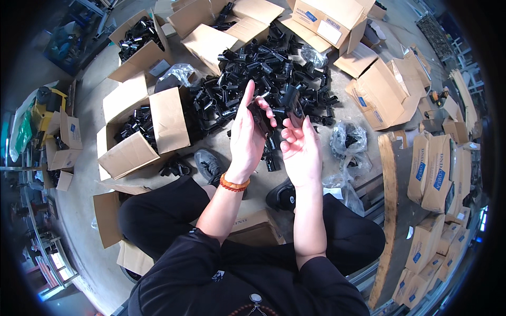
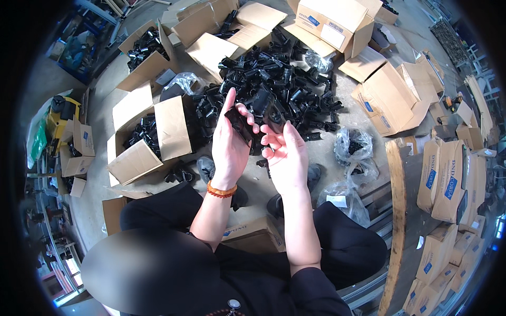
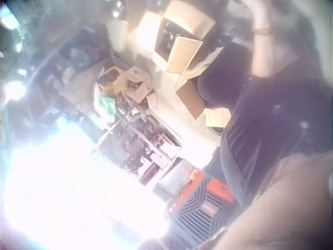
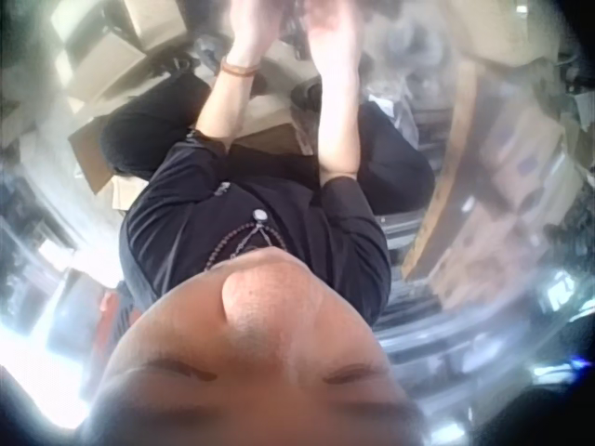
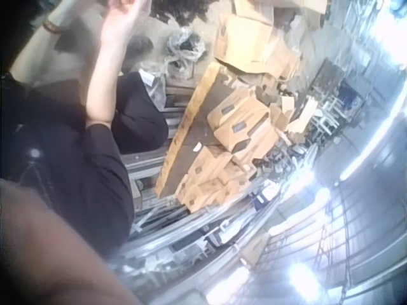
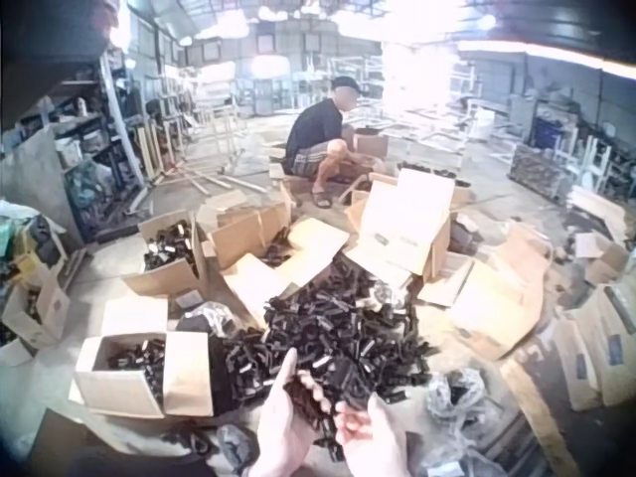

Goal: The person picks up black metal components and smaller circular metal rings from cardboard boxes on the floor, fits a ring onto the end of a black metal component, and places the assembled piece into a different cardboard box.

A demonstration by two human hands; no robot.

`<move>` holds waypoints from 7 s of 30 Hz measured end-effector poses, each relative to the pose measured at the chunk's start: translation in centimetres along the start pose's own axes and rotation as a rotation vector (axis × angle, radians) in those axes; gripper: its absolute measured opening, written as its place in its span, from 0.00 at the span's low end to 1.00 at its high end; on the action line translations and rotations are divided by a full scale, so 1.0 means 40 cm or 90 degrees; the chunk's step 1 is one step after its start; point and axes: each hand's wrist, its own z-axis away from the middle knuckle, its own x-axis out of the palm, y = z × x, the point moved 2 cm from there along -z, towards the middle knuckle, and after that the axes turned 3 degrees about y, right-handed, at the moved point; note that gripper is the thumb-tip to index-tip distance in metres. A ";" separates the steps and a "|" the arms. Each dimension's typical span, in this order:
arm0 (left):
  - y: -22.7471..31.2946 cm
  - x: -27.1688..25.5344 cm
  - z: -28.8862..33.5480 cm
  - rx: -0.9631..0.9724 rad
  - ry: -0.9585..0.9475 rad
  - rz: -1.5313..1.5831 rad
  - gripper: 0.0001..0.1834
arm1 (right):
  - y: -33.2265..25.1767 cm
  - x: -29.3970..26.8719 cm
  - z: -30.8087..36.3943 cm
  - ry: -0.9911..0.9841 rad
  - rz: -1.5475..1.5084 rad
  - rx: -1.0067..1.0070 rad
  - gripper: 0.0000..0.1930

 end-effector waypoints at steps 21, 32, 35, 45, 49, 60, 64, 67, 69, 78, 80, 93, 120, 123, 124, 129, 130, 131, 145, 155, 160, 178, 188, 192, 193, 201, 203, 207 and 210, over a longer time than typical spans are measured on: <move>0.045 -0.012 0.021 0.084 -0.191 -0.106 0.36 | 0.026 0.028 0.005 -0.056 0.005 0.088 0.15; 0.049 -0.002 0.034 0.124 -0.079 -0.196 0.34 | 0.050 0.019 0.008 -0.059 0.089 0.111 0.11; 0.051 -0.008 0.025 0.164 -0.100 -0.225 0.32 | 0.049 0.020 0.010 -0.038 0.102 0.119 0.11; 0.067 -0.007 0.018 0.156 -0.092 -0.174 0.20 | 0.024 0.026 -0.001 -0.090 0.412 -0.159 0.16; 0.074 -0.006 0.022 0.112 -0.048 -0.100 0.20 | -0.014 0.050 0.014 -0.250 0.505 -0.306 0.26; 0.071 -0.012 0.015 0.068 -0.027 -0.128 0.19 | 0.011 0.058 0.031 -0.180 0.530 -0.247 0.22; 0.078 -0.010 0.009 0.012 -0.063 -0.176 0.21 | 0.012 0.048 0.030 -0.181 0.405 -0.150 0.18; 0.090 -0.016 0.000 -0.023 -0.070 -0.184 0.22 | 0.014 0.035 0.021 -0.195 0.381 -0.132 0.17; 0.094 -0.025 -0.006 -0.027 -0.071 -0.190 0.22 | 0.012 0.040 0.023 -0.184 0.397 -0.138 0.17; 0.093 -0.010 0.007 -0.023 -0.053 -0.238 0.24 | 0.004 0.062 0.036 -0.164 0.429 -0.209 0.18; 0.089 -0.013 0.009 -0.026 -0.051 -0.206 0.24 | 0.004 0.059 0.037 -0.169 0.429 -0.210 0.18; 0.089 -0.005 0.014 0.014 -0.059 -0.215 0.18 | 0.005 0.040 0.026 -0.199 0.425 -0.154 0.21; 0.081 -0.022 0.011 0.102 -0.053 -0.282 0.15 | -0.008 0.031 0.020 -0.231 0.422 -0.032 0.17; 0.078 -0.019 0.010 0.107 -0.057 -0.273 0.16 | -0.012 0.030 0.018 -0.228 0.407 -0.027 0.16; 0.079 -0.016 0.012 0.110 -0.055 -0.275 0.16 | -0.012 0.030 0.017 -0.226 0.403 -0.025 0.16; 0.077 -0.008 0.018 0.080 -0.058 -0.252 0.24 | -0.020 0.031 0.020 -0.236 0.368 -0.029 0.16; 0.081 0.002 0.021 0.062 -0.055 -0.230 0.26 | -0.020 0.030 0.021 -0.235 0.362 -0.029 0.15; 0.083 0.008 0.023 0.044 -0.051 -0.207 0.28 | -0.021 0.029 0.021 -0.235 0.368 -0.030 0.15; 0.071 0.015 0.017 -0.013 -0.132 -0.211 0.44 | -0.053 0.036 0.047 -0.213 0.434 -0.049 0.17; 0.064 -0.026 0.013 -0.167 -0.265 -0.311 0.28 | -0.085 0.026 0.046 -0.239 0.578 -0.148 0.19; 0.038 -0.014 0.014 -0.184 -0.259 -0.279 0.28 | -0.105 -0.001 0.041 -0.238 0.582 -0.149 0.24; -0.119 -0.090 -0.020 -0.197 -0.076 0.018 0.23 | -0.435 -0.904 -0.249 0.533 1.166 -0.149 0.12; -0.211 -0.059 0.022 -0.316 -0.073 0.000 0.21 | -0.353 -0.883 -0.303 0.410 1.359 -0.048 0.15; -0.200 -0.077 0.021 -0.326 -0.104 -0.055 0.24 | -0.350 -0.897 -0.373 0.448 1.388 0.010 0.26; -0.194 -0.081 0.019 -0.321 -0.114 -0.060 0.24 | -0.350 -0.891 -0.377 0.453 1.388 -0.018 0.25; -0.193 -0.112 0.006 -0.319 -0.088 -0.049 0.23 | -0.354 -0.904 -0.385 0.422 1.406 -0.101 0.18; -0.196 -0.111 0.006 -0.324 -0.082 -0.051 0.24 | -0.351 -0.904 -0.385 0.402 1.417 -0.127 0.15; -0.202 -0.092 0.014 -0.332 -0.029 -0.047 0.25 | -0.347 -0.914 -0.399 0.385 1.504 -0.094 0.12; -0.182 -0.082 0.019 -0.375 -0.041 -0.015 0.25 | -0.331 -0.860 -0.390 0.354 1.556 -0.090 0.14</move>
